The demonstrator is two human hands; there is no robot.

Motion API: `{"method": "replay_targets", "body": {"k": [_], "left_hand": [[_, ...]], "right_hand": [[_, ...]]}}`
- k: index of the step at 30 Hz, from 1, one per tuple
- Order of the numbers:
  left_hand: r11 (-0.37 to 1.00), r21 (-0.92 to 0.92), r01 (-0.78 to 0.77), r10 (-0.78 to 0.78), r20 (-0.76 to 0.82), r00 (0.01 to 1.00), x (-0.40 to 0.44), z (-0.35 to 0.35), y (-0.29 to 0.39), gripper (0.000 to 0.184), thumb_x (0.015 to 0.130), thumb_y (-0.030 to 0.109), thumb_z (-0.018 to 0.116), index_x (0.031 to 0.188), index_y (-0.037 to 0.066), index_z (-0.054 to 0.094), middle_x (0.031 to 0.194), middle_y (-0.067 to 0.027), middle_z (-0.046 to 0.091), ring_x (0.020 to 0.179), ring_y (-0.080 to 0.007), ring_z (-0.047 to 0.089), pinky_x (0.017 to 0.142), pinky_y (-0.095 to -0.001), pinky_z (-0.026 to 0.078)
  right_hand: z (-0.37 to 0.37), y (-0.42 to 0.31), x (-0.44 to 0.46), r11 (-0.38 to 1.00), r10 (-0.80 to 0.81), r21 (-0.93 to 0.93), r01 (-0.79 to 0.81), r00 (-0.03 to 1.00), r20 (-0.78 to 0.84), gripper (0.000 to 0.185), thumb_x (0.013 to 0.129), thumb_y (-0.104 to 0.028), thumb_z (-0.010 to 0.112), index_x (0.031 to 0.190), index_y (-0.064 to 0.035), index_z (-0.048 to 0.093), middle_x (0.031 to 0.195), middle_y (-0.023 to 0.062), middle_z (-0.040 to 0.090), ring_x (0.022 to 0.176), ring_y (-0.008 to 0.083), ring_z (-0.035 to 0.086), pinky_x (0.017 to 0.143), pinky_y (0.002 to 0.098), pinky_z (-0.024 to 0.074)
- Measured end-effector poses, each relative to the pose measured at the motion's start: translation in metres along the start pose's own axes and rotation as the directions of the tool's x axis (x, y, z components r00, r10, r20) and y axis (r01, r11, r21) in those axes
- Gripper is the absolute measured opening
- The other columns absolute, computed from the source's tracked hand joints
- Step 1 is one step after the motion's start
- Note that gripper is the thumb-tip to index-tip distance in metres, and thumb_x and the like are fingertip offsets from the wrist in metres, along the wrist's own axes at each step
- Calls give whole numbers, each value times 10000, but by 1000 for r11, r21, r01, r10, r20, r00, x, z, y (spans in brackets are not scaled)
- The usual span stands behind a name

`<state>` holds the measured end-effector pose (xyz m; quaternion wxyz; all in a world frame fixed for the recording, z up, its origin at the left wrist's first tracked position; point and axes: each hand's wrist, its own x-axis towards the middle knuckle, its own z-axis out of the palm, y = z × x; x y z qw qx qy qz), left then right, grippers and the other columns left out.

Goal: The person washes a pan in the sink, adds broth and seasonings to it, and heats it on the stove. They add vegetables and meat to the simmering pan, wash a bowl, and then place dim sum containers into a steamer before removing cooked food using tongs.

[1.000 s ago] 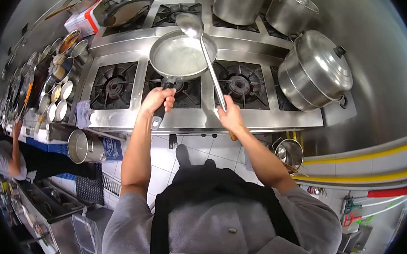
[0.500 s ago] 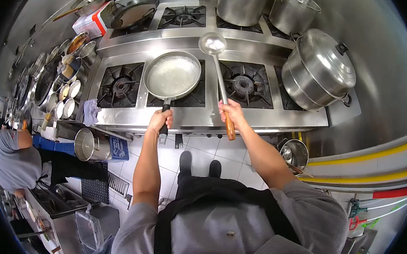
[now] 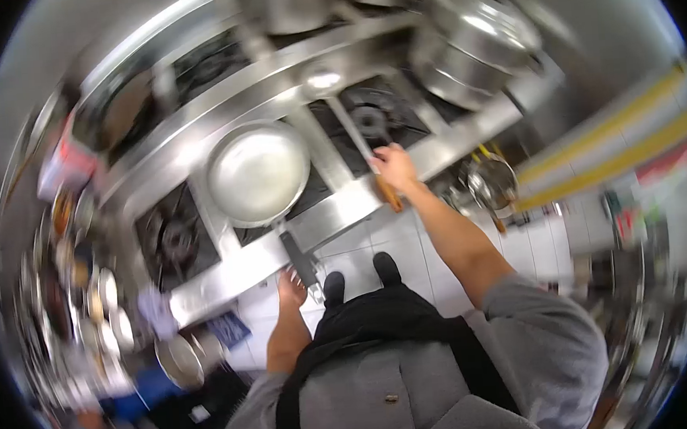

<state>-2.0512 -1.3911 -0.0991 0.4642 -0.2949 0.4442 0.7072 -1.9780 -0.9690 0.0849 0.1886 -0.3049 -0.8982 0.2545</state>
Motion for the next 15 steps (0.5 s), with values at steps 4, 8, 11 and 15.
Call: {"method": "replay_targets", "body": {"k": [4, 8, 11, 15], "left_hand": [[1000, 23, 2, -4, 61, 998, 39, 7, 9, 344, 994, 300, 423, 1175, 69, 603, 1127, -85, 656, 1041, -246, 613, 868, -415, 500], [930, 362, 58, -125, 164, 978, 61, 61, 8, 341, 993, 298, 424, 1169, 67, 604, 1122, -87, 658, 1036, -248, 615, 870, -418, 501], [849, 523, 71, -211, 212, 954, 60, 97, -14, 339, 993, 296, 426, 1165, 65, 604, 1117, -88, 659, 1033, -249, 617, 871, -420, 502], [734, 674, 78, -325, 248, 912, 64, 130, -46, 336, 992, 294, 427, 1159, 62, 605, 1112, -89, 660, 1028, -251, 620, 873, -423, 503]], "right_hand": [[-44, -53, -76, 994, 50, -108, -33, 988, 149, 264, 888, -231, 565, 1052, -46, 658, 1176, 169, 596, 1067, 345, 600, 908, 430, 504], [-134, -65, -197, 971, -78, -225, 81, 997, 21, 216, 874, -220, 605, 1037, -92, 666, 998, 84, 595, 944, 296, 613, 825, 411, 519], [-239, -50, -317, 829, 39, -511, -228, 934, -354, 191, 840, -153, 600, 1007, -93, 670, 935, 106, 604, 925, 305, 610, 811, 426, 511], [-415, -174, -489, 133, 29, -424, -896, 431, -902, 174, 837, -164, 588, 925, -47, 681, 950, 150, 651, 928, 329, 623, 780, 435, 527]]}}
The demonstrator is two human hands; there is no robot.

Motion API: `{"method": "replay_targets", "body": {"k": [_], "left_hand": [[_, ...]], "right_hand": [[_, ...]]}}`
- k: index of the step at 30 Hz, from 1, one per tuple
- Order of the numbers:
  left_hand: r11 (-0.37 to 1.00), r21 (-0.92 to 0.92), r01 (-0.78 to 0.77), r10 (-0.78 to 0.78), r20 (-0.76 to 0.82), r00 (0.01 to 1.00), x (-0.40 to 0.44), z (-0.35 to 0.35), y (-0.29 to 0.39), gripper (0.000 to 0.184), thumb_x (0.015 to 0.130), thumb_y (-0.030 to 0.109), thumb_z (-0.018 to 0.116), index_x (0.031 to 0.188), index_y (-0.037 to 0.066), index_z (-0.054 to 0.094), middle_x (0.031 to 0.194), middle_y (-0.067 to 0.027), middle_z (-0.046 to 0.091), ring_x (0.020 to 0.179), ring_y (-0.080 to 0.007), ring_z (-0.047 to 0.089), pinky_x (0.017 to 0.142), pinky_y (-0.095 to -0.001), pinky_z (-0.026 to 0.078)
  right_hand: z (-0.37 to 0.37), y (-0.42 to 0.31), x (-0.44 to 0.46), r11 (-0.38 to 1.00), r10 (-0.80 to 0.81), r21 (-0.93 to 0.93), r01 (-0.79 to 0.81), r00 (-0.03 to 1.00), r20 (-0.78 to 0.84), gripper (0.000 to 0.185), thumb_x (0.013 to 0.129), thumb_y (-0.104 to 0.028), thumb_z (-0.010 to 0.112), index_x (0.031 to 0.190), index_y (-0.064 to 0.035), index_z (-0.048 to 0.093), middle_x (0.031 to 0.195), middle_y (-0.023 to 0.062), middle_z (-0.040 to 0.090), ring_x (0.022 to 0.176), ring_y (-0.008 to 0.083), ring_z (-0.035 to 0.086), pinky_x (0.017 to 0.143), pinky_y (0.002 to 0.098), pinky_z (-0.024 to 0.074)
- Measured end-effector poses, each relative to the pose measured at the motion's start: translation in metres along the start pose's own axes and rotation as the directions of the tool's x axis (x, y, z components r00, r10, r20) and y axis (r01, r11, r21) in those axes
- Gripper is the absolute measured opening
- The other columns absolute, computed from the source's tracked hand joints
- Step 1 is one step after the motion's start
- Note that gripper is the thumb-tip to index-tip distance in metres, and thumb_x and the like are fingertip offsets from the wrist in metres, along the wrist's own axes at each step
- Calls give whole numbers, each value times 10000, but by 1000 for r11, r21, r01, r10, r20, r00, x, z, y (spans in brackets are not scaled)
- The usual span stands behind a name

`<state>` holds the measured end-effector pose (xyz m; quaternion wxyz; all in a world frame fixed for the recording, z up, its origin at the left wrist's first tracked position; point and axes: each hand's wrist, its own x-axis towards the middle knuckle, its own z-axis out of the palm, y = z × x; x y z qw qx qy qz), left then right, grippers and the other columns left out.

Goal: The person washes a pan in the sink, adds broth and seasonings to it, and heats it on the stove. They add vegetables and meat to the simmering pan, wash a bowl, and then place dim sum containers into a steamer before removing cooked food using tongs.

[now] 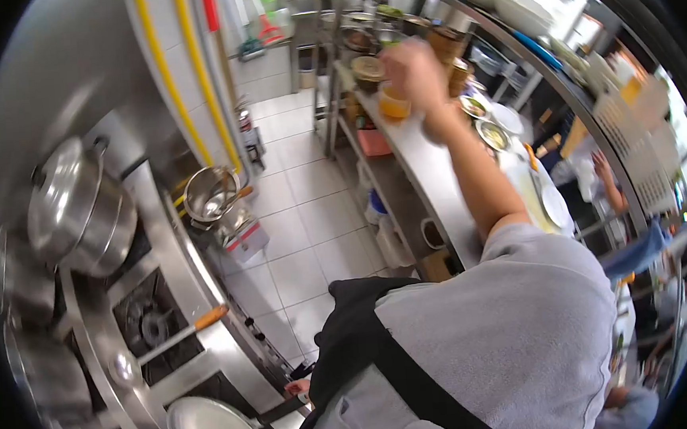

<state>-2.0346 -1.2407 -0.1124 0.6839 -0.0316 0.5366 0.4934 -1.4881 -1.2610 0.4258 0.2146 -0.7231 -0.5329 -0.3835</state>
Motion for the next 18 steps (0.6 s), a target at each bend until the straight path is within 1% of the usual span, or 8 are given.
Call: {"method": "replay_targets", "body": {"k": [1, 2, 5, 8, 14, 16, 17, 18], "left_hand": [[998, 60, 33, -35, 34, 999, 2, 20, -5, 336, 992, 294, 428, 1158, 62, 605, 1111, -89, 661, 1027, -251, 620, 874, -424, 504], [996, 81, 41, -45, 43, 998, 3, 29, -10, 335, 992, 293, 428, 1156, 61, 605, 1109, -90, 661, 1025, -251, 621, 874, -425, 504], [990, 128, 58, -65, 53, 996, 2, 50, -15, 333, 992, 292, 429, 1152, 59, 605, 1105, -91, 662, 1022, -253, 623, 876, -427, 505], [985, 162, 59, -70, 58, 996, -1, 61, -18, 331, 991, 291, 430, 1148, 57, 606, 1101, -92, 663, 1018, -254, 624, 877, -430, 506], [987, 159, 35, -40, 27, 999, -2, 27, -17, 327, 991, 288, 433, 1139, 54, 606, 1092, -94, 665, 1010, -256, 628, 880, -434, 507], [991, 133, 24, -26, 19, 999, -4, 15, -18, 326, 990, 287, 433, 1136, 52, 607, 1090, -95, 666, 1008, -257, 629, 881, -436, 508], [993, 117, 15, -16, 11, 1000, -6, 4, -19, 326, 990, 286, 434, 1135, 52, 607, 1088, -95, 667, 1007, -257, 630, 881, -437, 508], [995, 101, 7, -8, 6, 1000, -9, -3, -18, 325, 990, 286, 434, 1133, 51, 607, 1087, -96, 667, 1005, -258, 630, 882, -437, 509]], "right_hand": [[-58, 100, 14, 859, 333, -363, -362, 932, -141, 208, 842, -156, 595, 971, -24, 691, 1015, 205, 668, 894, 397, 644, 815, 467, 520], [-102, 125, 11, 664, 409, -609, -433, 893, -188, 293, 884, -226, 557, 1045, -9, 672, 1052, 240, 664, 893, 440, 654, 829, 478, 529], [-161, 226, 15, 423, 794, -752, -505, 607, 39, 414, 959, -311, 511, 1350, -179, 549, 1349, 184, 557, 1247, 356, 533, 1033, 480, 424], [-183, 262, 1, 633, 723, -603, -485, 650, 236, 430, 941, -291, 584, 1366, -232, 548, 1273, 196, 608, 1184, 357, 580, 1002, 450, 442], [-179, 270, 12, 729, 595, -605, -320, 733, 329, 459, 946, -248, 583, 1394, -188, 502, 1117, 203, 673, 994, 317, 664, 843, 409, 513], [-172, 191, 13, 846, 527, -92, -524, 800, 286, 434, 928, -175, 581, 1356, -124, 529, 1105, 149, 677, 945, 245, 661, 779, 356, 532], [-158, 147, 5, 575, 579, 389, -720, 694, 429, 432, 900, -231, 620, 1318, -136, 568, 952, 69, 660, 788, 133, 621, 611, 271, 494], [-130, 123, -6, 378, 365, 524, -763, 644, 673, 469, 887, -314, 637, 1321, -152, 563, 854, 28, 612, 671, 82, 566, 542, 199, 429]]}}
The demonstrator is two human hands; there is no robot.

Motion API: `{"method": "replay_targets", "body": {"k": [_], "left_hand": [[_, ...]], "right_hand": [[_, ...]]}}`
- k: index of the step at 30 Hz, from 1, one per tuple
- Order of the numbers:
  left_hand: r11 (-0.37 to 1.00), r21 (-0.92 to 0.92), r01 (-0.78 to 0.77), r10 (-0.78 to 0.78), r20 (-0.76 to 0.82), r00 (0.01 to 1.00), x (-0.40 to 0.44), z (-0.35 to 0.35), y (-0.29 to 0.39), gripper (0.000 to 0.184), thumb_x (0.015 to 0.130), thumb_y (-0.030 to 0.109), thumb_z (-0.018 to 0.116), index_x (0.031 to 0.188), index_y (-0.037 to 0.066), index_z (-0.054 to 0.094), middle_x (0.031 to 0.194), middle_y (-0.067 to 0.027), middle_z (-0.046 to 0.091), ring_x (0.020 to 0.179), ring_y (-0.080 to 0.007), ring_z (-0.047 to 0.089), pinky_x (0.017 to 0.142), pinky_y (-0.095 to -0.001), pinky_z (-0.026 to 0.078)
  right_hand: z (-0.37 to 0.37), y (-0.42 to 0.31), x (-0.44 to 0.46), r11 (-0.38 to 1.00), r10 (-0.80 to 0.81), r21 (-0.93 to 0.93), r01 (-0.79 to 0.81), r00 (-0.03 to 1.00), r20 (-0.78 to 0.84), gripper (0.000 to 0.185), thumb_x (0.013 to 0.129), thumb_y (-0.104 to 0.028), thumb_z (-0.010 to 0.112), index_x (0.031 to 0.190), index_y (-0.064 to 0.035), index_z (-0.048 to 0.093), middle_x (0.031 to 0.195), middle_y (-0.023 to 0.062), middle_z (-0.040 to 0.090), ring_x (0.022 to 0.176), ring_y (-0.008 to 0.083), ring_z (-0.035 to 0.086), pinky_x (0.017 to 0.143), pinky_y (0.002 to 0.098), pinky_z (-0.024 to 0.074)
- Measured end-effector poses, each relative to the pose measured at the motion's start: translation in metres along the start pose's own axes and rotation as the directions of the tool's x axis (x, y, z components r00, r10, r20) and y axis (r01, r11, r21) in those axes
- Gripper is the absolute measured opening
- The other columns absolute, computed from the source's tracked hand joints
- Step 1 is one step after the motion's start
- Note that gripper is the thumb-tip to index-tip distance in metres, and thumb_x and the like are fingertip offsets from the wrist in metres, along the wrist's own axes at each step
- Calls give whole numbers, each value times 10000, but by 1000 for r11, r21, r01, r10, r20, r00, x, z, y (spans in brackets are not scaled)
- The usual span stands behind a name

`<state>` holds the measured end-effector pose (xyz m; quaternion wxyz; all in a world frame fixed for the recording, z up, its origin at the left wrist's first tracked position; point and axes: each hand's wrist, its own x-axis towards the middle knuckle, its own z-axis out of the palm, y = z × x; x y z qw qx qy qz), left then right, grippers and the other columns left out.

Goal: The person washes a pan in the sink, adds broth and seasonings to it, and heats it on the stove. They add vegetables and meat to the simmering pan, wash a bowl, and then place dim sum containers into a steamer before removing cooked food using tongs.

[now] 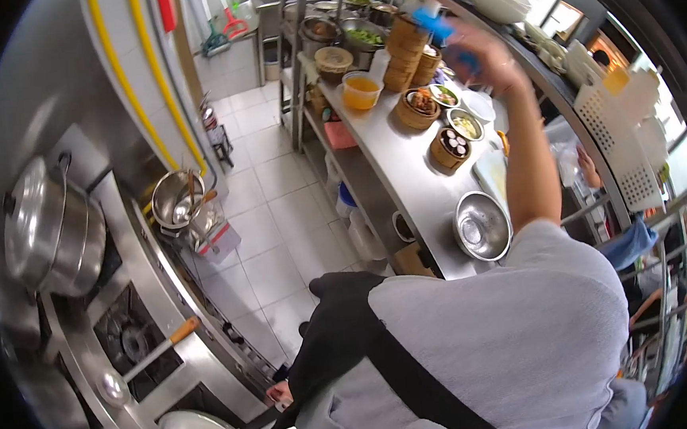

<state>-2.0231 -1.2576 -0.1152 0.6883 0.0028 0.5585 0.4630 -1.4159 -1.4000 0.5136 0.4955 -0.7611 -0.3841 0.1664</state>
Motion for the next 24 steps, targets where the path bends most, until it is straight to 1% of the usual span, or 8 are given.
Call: {"method": "replay_targets", "body": {"k": [2, 4, 7, 11, 14, 16, 22, 24], "left_hand": [[999, -36, -21, 21, -8, 1000, -5, -19, 1, 324, 990, 285, 435, 1130, 50, 607, 1084, -96, 668, 1003, -259, 631, 883, -439, 509], [995, -88, -43, 44, 2, 999, -8, -40, -3, 323, 989, 284, 436, 1128, 49, 607, 1081, -97, 668, 1000, -259, 633, 884, -441, 510], [975, -192, -108, 111, 7, 994, -21, -94, -17, 321, 989, 283, 437, 1123, 47, 608, 1077, -98, 669, 997, -261, 634, 885, -443, 511], [934, -267, -237, 266, 76, 961, -57, -126, -52, 319, 989, 281, 438, 1117, 44, 608, 1072, -99, 671, 992, -262, 637, 887, -446, 512], [919, -393, -4, 80, 177, 981, -88, -133, -64, 248, 993, 241, 434, 1007, 61, 604, 972, -125, 670, 917, -271, 652, 864, -441, 535], [870, -492, -41, 214, 301, 929, -179, -79, -11, 502, 1009, 399, 364, 1260, 3, 544, 1126, -168, 657, 1107, -306, 610, 992, -458, 462], [733, -660, -163, 388, 210, 897, -275, -8, 82, 569, 950, 568, 466, 1181, 53, 536, 1142, -159, 621, 1132, -311, 570, 992, -512, 426], [838, -480, -261, 278, -36, 960, -275, 5, 98, 588, 950, 561, 468, 1261, 62, 493, 1264, -184, 563, 1116, -309, 567, 986, -500, 414]], "right_hand": [[128, 24, -14, 947, 294, 64, -315, 929, 226, 498, 876, -346, 621, 1347, -210, 533, 805, 28, 578, 498, 67, 453, 416, 203, 364], [255, 75, -28, 894, 364, -85, -440, 603, 710, 529, 864, -333, 685, 1354, -209, 528, 810, 27, 585, 557, 72, 502, 433, 199, 390], [416, 107, -91, 966, -42, -43, 256, 319, 947, 413, 920, -292, 642, 1292, -122, 585, 924, 98, 675, 762, 200, 638, 697, 361, 527], [553, 113, -171, 862, -347, 332, 384, -31, 937, 399, 920, -288, 626, 1268, -96, 595, 1026, 182, 688, 858, 314, 671, 817, 418, 510], [613, 86, -216, 868, -188, 186, 461, -41, 981, 377, 903, -313, 587, 1214, -102, 619, 1066, 234, 662, 989, 425, 628, 882, 482, 498], [641, 75, -244, 833, -135, 98, 544, 29, 990, 353, 904, -313, 571, 1168, -86, 627, 1048, 227, 670, 978, 422, 635, 873, 502, 499], [678, 70, -284, 716, -130, 147, 682, -76, 989, 331, 923, -302, 520, 1120, -57, 626, 1034, 213, 683, 995, 425, 635, 889, 497, 507], [674, 70, -283, 731, -206, 196, 654, -63, 977, 337, 919, -310, 549, 1143, -71, 630, 996, 175, 709, 913, 379, 684, 821, 443, 547]]}}
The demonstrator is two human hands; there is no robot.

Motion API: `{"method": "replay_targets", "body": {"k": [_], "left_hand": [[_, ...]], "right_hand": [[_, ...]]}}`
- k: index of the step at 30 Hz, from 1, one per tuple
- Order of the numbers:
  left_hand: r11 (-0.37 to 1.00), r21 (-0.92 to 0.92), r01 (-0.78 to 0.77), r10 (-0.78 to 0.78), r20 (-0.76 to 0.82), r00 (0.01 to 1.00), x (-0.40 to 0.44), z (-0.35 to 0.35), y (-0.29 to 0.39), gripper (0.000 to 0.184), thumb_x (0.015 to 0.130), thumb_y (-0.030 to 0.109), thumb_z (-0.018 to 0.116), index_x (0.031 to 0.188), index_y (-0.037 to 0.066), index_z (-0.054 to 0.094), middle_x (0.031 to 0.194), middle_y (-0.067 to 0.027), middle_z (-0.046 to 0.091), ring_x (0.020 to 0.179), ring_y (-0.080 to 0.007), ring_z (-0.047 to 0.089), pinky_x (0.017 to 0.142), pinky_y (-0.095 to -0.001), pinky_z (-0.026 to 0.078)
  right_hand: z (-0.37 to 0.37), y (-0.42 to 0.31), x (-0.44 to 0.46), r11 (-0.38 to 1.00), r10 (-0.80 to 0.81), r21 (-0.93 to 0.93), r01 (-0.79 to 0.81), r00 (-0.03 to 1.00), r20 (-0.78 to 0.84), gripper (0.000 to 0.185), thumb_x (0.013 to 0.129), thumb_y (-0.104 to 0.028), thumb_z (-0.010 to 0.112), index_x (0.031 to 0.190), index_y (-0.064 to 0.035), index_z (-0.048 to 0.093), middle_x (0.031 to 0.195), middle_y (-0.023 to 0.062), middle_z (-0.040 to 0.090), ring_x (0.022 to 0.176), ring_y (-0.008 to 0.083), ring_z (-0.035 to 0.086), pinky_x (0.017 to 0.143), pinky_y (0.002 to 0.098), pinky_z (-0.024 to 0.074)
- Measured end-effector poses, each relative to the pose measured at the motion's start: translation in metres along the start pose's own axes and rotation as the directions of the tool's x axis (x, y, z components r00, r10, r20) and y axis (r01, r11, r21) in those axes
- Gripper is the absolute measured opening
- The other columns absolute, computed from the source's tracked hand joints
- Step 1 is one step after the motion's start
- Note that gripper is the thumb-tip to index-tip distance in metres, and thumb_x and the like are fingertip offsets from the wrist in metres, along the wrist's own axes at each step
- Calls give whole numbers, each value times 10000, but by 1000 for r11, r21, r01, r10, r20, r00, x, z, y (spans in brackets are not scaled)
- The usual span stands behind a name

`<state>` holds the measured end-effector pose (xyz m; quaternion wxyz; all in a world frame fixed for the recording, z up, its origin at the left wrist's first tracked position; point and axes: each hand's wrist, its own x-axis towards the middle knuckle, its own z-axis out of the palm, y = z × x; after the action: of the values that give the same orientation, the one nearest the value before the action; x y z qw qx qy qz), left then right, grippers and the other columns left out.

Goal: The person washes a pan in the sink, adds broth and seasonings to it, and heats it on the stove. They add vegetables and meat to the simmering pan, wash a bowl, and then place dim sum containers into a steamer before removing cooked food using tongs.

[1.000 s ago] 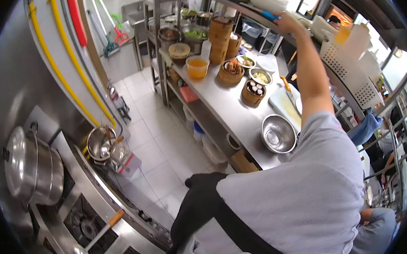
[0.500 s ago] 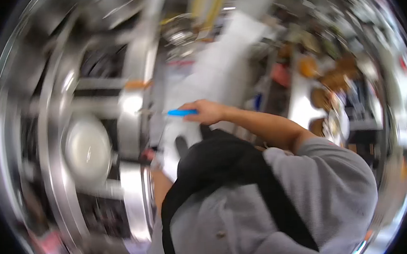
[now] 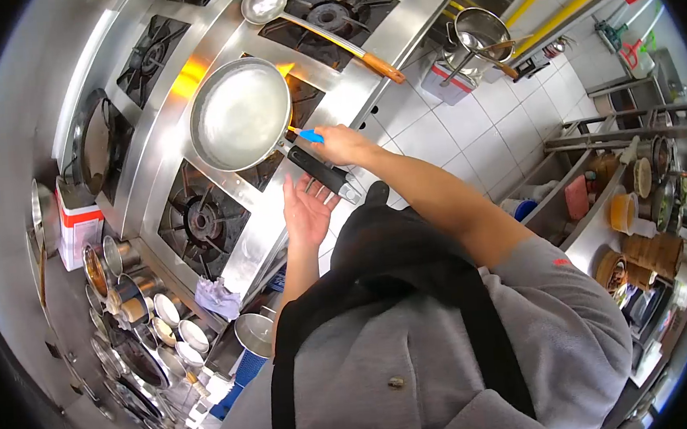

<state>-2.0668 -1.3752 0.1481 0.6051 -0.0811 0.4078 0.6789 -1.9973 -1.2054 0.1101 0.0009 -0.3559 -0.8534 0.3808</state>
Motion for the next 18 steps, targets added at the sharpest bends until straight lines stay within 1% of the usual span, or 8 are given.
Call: {"method": "replay_targets", "body": {"k": [3, 5, 6, 10, 13, 14, 16, 18], "left_hand": [[990, 139, -38, 51, -94, 994, -7, 25, 0, 469, 964, 514, 478, 1169, 92, 486, 1193, -120, 556, 1078, -279, 570, 957, -493, 420], [953, 289, -87, 129, -129, 983, 10, 26, -18, 404, 972, 467, 486, 1065, 76, 525, 1024, -85, 587, 982, -238, 568, 902, -439, 434], [928, 358, -106, 152, -102, 983, 28, 9, -21, 394, 975, 443, 488, 1025, 55, 540, 921, -73, 593, 917, -204, 560, 858, -390, 444], [913, 334, -236, 252, -4, 968, 41, 25, -32, 302, 980, 326, 477, 819, 71, 488, 749, -43, 491, 695, -183, 499, 706, -353, 476], [889, 339, -307, 268, 157, 951, 49, 6, -28, 412, 1000, 454, 458, 891, 58, 495, 876, -75, 533, 815, -180, 524, 747, -349, 481], [864, 396, -310, 277, 141, 951, 47, 10, -27, 446, 1007, 485, 442, 919, 51, 495, 923, -84, 543, 854, -178, 525, 763, -346, 479], [866, 440, -237, 386, -287, 877, 12, 61, -33, 482, 1037, 457, 386, 831, 38, 507, 809, -76, 539, 721, -183, 524, 653, -319, 472], [661, 743, 105, 299, -389, 872, -3, 53, -8, 516, 1048, 410, 402, 691, 47, 493, 644, -61, 499, 555, -175, 470, 496, -303, 403]], "right_hand": [[-3, 0, -21, 977, 44, 205, -66, 993, 109, 363, 908, -339, 590, 1162, -83, 636, 948, 138, 728, 805, 313, 721, 747, 387, 570], [9, 18, -47, 718, -40, 686, -116, 978, 207, 367, 869, -352, 629, 1163, -135, 654, 967, 124, 728, 811, 296, 721, 748, 396, 565], [19, 39, -58, 969, -22, 244, 34, 998, -54, 365, 850, -338, 632, 1170, -164, 651, 1017, 158, 708, 922, 340, 688, 816, 447, 537], [-36, 114, -167, 986, 103, 155, -67, 966, -239, 357, 875, -292, 618, 1201, -145, 631, 1029, 181, 685, 939, 389, 639, 847, 502, 490], [-131, 123, -309, 882, 438, 422, -209, 693, -573, 429, 865, -277, 655, 1262, -120, 612, 1039, 185, 690, 920, 363, 662, 834, 449, 510], [-173, 108, -360, 823, 567, 459, -335, 545, -618, 431, 892, -222, 659, 1287, -66, 584, 1093, 159, 685, 918, 247, 679, 825, 368, 528], [-237, 58, -476, 833, 376, 233, -502, 206, -903, 399, 858, -102, 682, 1248, -53, 615, 1142, 104, 689, 954, 225, 673, 846, 338, 528], [-277, 11, -576, 577, 185, 221, -786, -137, -973, 326, 849, -102, 680, 1175, -117, 678, 1100, 91, 706, 925, 204, 676, 840, 315, 527]]}}
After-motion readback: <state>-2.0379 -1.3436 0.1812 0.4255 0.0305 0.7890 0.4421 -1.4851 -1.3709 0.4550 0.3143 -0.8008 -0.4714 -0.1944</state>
